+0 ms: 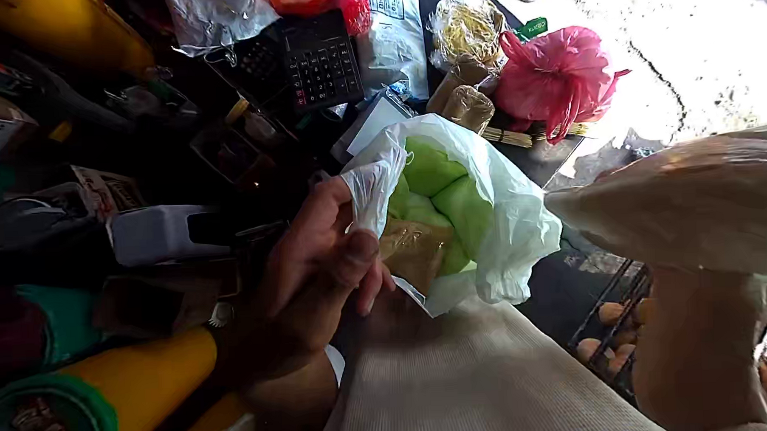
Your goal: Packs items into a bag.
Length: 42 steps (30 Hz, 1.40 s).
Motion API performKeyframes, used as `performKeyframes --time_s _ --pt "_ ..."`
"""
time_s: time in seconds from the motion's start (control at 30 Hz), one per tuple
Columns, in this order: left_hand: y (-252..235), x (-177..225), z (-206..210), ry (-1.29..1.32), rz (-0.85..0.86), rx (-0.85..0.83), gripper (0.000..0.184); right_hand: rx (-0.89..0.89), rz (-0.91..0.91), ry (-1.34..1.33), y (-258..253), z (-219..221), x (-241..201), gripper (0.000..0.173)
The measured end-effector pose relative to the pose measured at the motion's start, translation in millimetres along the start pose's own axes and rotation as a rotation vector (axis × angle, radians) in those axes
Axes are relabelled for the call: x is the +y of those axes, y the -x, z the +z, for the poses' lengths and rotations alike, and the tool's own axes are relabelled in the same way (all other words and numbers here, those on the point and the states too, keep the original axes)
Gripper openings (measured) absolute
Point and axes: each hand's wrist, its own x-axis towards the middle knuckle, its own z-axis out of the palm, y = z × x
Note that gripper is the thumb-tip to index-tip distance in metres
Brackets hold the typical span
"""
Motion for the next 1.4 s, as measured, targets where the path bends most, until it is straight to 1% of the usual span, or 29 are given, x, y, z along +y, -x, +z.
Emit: performKeyframes --time_s 0.03,0.1,0.17,0.27,0.33,0.4,0.43,0.47,0.5,0.53,0.57,0.6,0.63,0.67,0.7,0.77,0.83,0.9,0.97,1.03,1.07,1.1,1.13,1.17,1.2,1.23,1.3,1.33,1.4 --pt "-2 0 0 -0.002 -0.004 0.001 0.035 -0.094 -0.086 0.034 -1 24 -17 0.024" --pt "-4 2 2 -0.021 0.012 0.025 0.037 -0.447 -0.258 0.19 -16 54 -18 0.037" --pt "0 1 1 -0.023 0.042 0.046 0.039 -0.538 -0.319 0.447 -25 100 12 0.04" --pt "4 -5 2 -0.057 0.008 0.024 0.041 -0.668 -0.288 0.744 -15 149 54 0.038" --pt "0 -10 4 -0.06 0.002 0.043 0.042 -0.851 -0.249 0.732 -27 147 50 0.044" --pt "4 -6 2 -0.02 -0.01 0.06 0.043 -1.09 -0.165 0.552 -53 115 33 0.05" --pt "3 -4 -1 0.008 -0.015 0.072 0.043 -1.138 -0.189 0.408 -75 92 26 0.047" --pt "3 -3 -2 0.033 -0.021 0.091 0.043 -1.107 -0.207 0.259 -101 67 20 0.042" --pt "3 -3 -2 0.052 -0.028 0.112 0.042 -1.012 -0.237 0.199 -127 44 20 0.034" --pt "2 -4 1 0.063 -0.032 0.141 0.042 -0.89 -0.315 0.308 -155 28 30 0.026" --pt "0 -3 3 0.063 -0.039 0.169 0.041 -0.844 -0.402 0.577 -183 18 51 0.026" --pt "-2 -2 6 0.052 -0.054 0.185 0.041 -0.914 -0.432 0.874 -206 13 81 0.041" --pt "-5 -1 8 0.034 -0.068 0.2 0.04 -1.037 -0.437 1.098 -218 16 114 0.064" --pt "-8 0 10 0.014 -0.078 0.215 0.04 -1.146 -0.476 1.216 -225 22 145 0.082" --pt "-10 1 12 0.0 -0.092 0.224 0.04 -1.223 -0.576 1.24 -227 26 173 0.092" --pt "-8 -1 15 -0.008 -0.096 0.238 0.041 -1.289 -0.793 1.142 -232 37 210 0.089" --pt "-4 -2 17 -0.029 -0.083 0.25 0.042 -1.306 -0.887 1.088 -242 50 222 0.084" --pt "-3 0 21 -0.075 -0.05 0.274 0.043 -1.235 -0.828 1.125 -247 57 207 0.076" --pt "0 1 25 -0.091 -0.01 0.308 0.042 -1.027 -0.581 1.089 -246 42 176 0.072" --pt "3 1 27 -0.079 0.021 0.32 0.04 -0.793 -0.295 0.831 -232 14 121 0.077" --pt "3 0 26 -0.064 0.031 0.299 0.038 -0.711 -0.264 0.636 -219 2 89 0.077" --pt "2 -1 25 -0.048 0.036 0.261 0.037 -0.696 -0.288 0.418 -197 -3 59 0.074" --pt "1 -3 24 -0.038 0.039 0.227 0.037 -0.682 -0.271 0.244 -168 5 26 0.06" --pt "-1 -3 22 -0.045 0.04 0.193 0.035 -0.539 -0.13 0.175 -127 32 -15 0.039" --pt "-2 -2 20 -0.051 0.041 0.159 0.034 -0.541 -0.059 0.122 -92 52 -38 0.037" --pt "-3 0 17 -0.055 0.048 0.137 0.034 -0.706 -0.104 0.043 -76 58 -38 0.052" --pt "-2 4 13 -0.068 0.08 0.113 0.038 -0.951 -0.162 -0.062 -73 81 -13 0.066" --pt "-2 6 13 -0.072 0.088 0.105 0.039 -0.976 -0.157 -0.03 -78 92 3 0.064" --pt "-4 6 13 -0.072 0.094 0.1 0.036 -0.832 -0.167 0.265 -91 105 28 0.045"
